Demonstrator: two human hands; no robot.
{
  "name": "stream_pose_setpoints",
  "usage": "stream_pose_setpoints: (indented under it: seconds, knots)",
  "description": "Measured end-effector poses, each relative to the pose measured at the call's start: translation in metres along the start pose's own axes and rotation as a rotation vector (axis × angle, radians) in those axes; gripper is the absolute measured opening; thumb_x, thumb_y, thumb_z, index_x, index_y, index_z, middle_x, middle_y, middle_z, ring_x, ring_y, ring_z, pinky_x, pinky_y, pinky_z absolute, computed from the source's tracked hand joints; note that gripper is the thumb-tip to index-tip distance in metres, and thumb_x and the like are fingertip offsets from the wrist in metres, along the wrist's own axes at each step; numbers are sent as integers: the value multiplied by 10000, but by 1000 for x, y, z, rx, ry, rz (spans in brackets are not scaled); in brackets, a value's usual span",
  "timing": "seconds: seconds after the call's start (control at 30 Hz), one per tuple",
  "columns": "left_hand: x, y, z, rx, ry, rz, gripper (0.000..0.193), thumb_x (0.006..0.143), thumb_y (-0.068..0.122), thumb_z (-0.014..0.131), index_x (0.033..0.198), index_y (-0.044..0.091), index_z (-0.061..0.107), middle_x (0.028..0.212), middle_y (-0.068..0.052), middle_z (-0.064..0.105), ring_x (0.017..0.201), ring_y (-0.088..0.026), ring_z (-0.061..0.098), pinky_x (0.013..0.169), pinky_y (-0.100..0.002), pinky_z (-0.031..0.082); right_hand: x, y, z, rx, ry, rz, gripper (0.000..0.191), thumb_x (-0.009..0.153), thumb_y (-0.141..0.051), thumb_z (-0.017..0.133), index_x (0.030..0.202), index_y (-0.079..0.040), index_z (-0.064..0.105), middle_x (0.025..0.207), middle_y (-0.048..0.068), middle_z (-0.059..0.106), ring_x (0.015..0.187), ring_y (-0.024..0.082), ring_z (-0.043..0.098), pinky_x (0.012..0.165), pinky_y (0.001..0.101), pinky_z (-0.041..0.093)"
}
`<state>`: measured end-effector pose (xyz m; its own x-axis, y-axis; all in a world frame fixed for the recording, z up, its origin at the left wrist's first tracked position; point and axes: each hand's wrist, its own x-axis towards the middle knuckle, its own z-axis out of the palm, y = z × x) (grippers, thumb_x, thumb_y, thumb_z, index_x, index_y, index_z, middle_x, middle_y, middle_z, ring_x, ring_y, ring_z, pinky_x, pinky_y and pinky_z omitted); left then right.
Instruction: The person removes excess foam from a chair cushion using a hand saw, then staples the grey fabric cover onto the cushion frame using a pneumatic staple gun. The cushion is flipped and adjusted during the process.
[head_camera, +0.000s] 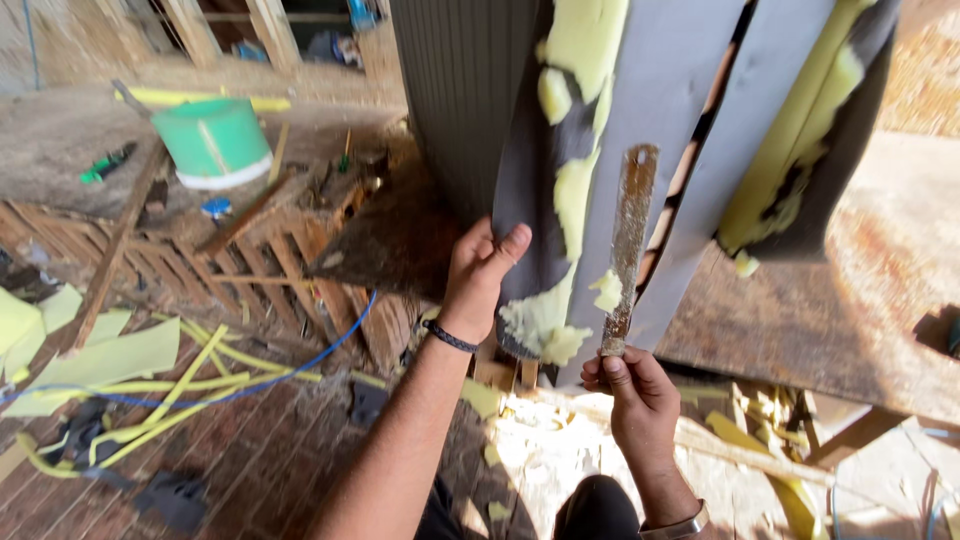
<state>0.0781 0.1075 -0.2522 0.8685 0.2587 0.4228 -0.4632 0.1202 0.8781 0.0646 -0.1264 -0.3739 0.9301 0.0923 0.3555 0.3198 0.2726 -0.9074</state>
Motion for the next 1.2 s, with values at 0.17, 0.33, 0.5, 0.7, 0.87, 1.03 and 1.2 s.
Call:
stream_pose_setpoints:
  seconds: [0.17, 0.33, 0.5, 0.7, 0.87, 1.03, 1.2]
  knots:
    - [61, 63, 26, -86, -150, 257, 297, 982, 316, 695, 1126, 56, 696, 1031, 54, 706, 960, -42, 613, 880, -207, 496, 50, -53, 27, 41, -16, -53, 184, 1020, -134, 610, 1094, 22, 676, 916, 106, 760, 823, 174, 744, 705, 343, 646]
    - [100, 59, 41, 58, 150, 363, 223, 1069, 230, 608, 1076, 44, 732, 925, -1, 731, 832, -88, 622, 773, -262, 520, 79, -74, 47, -37, -34, -81, 191, 1009, -148, 616, 1098, 4, 688, 901, 89, 767, 808, 157, 743, 704, 317, 636]
    - [112, 26, 45, 173, 225, 555, 254, 1103, 269, 564, 1108, 38, 670, 949, -5, 716, 892, -82, 613, 824, -260, 525, 68, -73, 66, -108, -24, -156, 158, 1007, -121, 648, 1078, 10, 700, 871, 83, 767, 771, 134, 722, 687, 285, 619]
    - [99, 12, 51, 89, 214, 529, 252, 1097, 271, 601, 1138, 28, 651, 991, -19, 694, 927, -88, 582, 847, -267, 516, 73, -90, 69, -235, 22, -281, 147, 1009, -127, 658, 1063, 2, 704, 845, 64, 771, 732, 109, 736, 652, 256, 625]
    - [95, 4, 51, 126, 225, 568, 239, 1068, 246, 620, 1179, 35, 617, 1033, -6, 697, 970, -80, 606, 888, -247, 520, 78, -100, 71, -231, 91, -373, 140, 1041, -136, 666, 1065, -1, 695, 830, 61, 754, 720, 93, 712, 638, 242, 607]
    - [99, -5, 48, 138, 246, 574, 198, 1061, 198, 656, 1149, 23, 628, 1008, -13, 697, 951, -81, 604, 879, -246, 518, 64, -106, 72, -375, 112, -360, 138, 1021, -141, 676, 1018, -8, 715, 803, 48, 756, 691, 82, 714, 609, 232, 603]
    - [96, -11, 51, 118, 287, 554, 171, 1064, 186, 662, 1108, 24, 634, 967, -10, 694, 906, -70, 593, 828, -239, 525, 82, -114, 73, -362, 98, -441, 147, 1029, -151, 679, 1026, -10, 716, 813, 31, 765, 697, 71, 730, 597, 223, 610]
